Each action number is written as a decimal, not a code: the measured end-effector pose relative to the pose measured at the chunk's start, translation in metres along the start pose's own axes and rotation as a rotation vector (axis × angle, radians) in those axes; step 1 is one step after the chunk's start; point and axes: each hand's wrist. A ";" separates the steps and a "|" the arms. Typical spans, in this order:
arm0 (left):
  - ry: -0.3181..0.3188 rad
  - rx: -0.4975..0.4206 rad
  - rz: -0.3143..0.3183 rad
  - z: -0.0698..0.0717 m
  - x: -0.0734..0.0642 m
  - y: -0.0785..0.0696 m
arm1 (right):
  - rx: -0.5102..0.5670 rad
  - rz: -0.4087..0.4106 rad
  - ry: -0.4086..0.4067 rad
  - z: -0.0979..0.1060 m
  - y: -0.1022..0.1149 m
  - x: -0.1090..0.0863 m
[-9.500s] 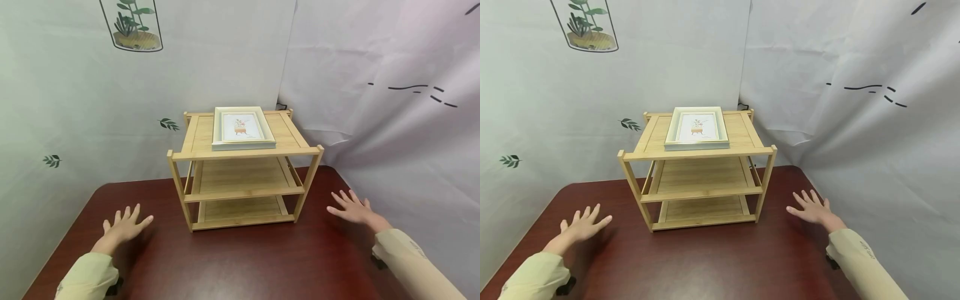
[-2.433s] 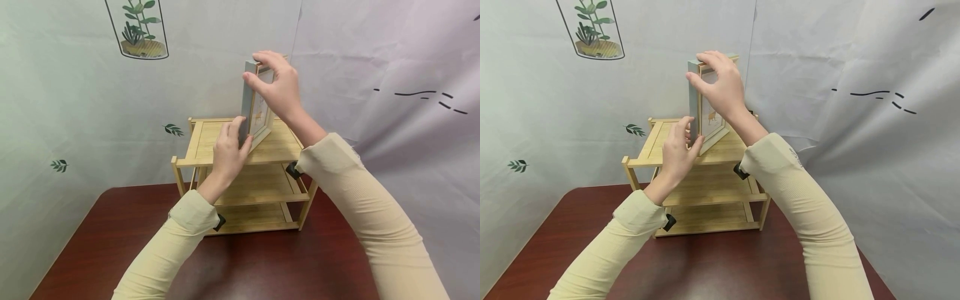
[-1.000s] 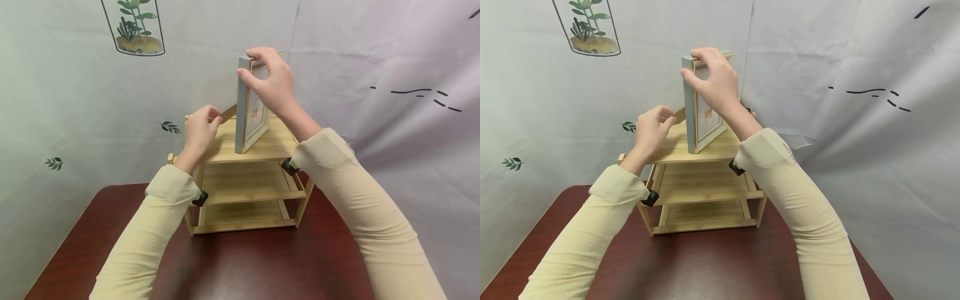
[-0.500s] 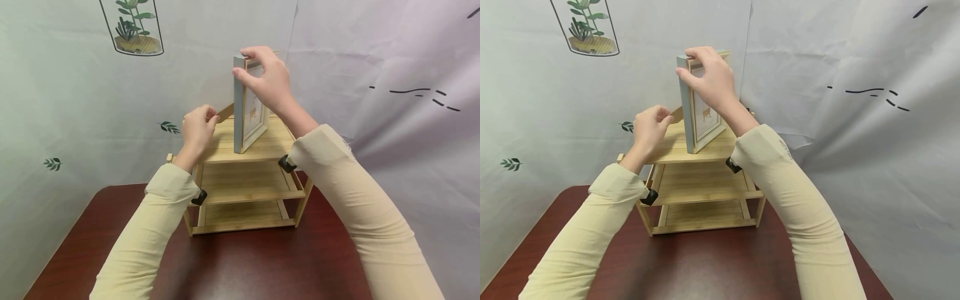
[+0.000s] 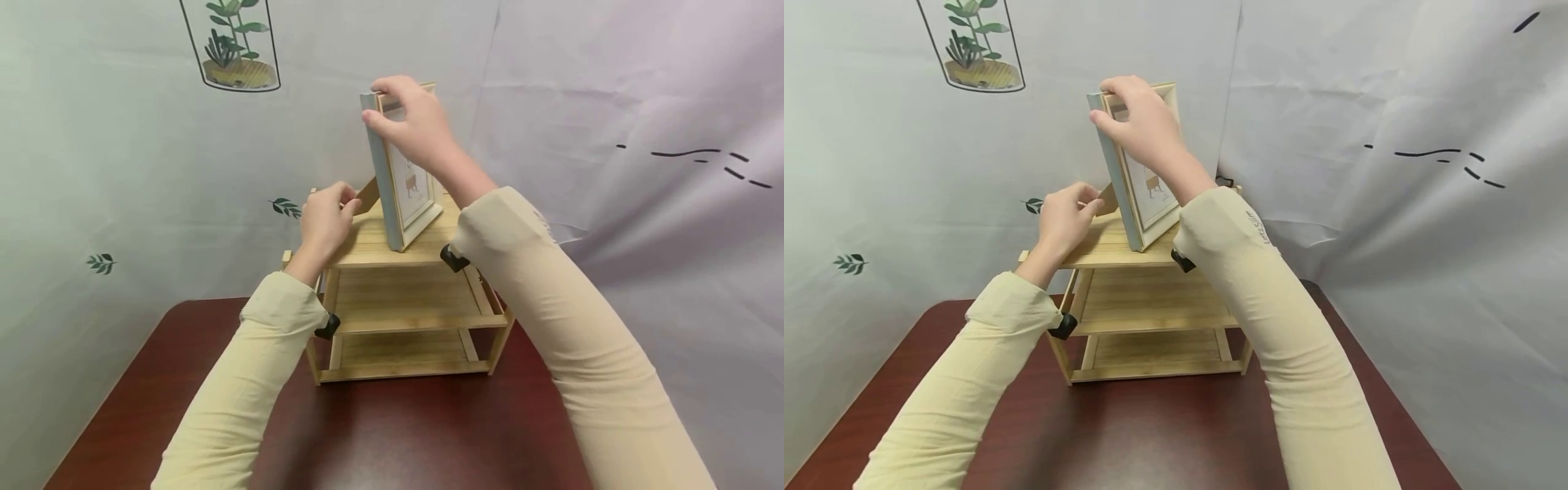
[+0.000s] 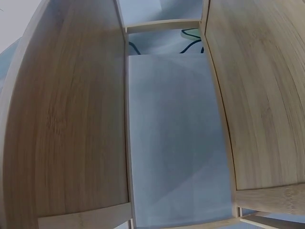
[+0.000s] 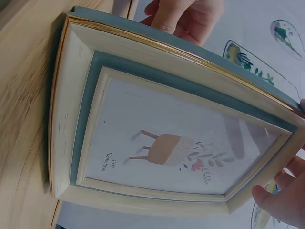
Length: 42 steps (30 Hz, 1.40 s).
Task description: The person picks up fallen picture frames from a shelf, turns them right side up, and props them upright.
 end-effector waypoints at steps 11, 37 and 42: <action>0.061 0.040 0.112 -0.004 -0.002 -0.004 | -0.028 0.045 0.050 -0.011 0.005 0.009; -0.103 -0.330 0.110 -0.001 -0.002 -0.004 | 0.286 -0.202 0.121 -0.016 -0.050 -0.006; -0.198 -0.583 0.054 -0.001 -0.013 -0.017 | 0.333 -0.302 0.268 -0.023 -0.071 -0.011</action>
Point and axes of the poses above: each hand's wrist, its own x-axis towards the middle knuckle, its own z-axis out of the back of the hand, y = z × x, and after that the axes turned 14 degrees about -x, right-handed
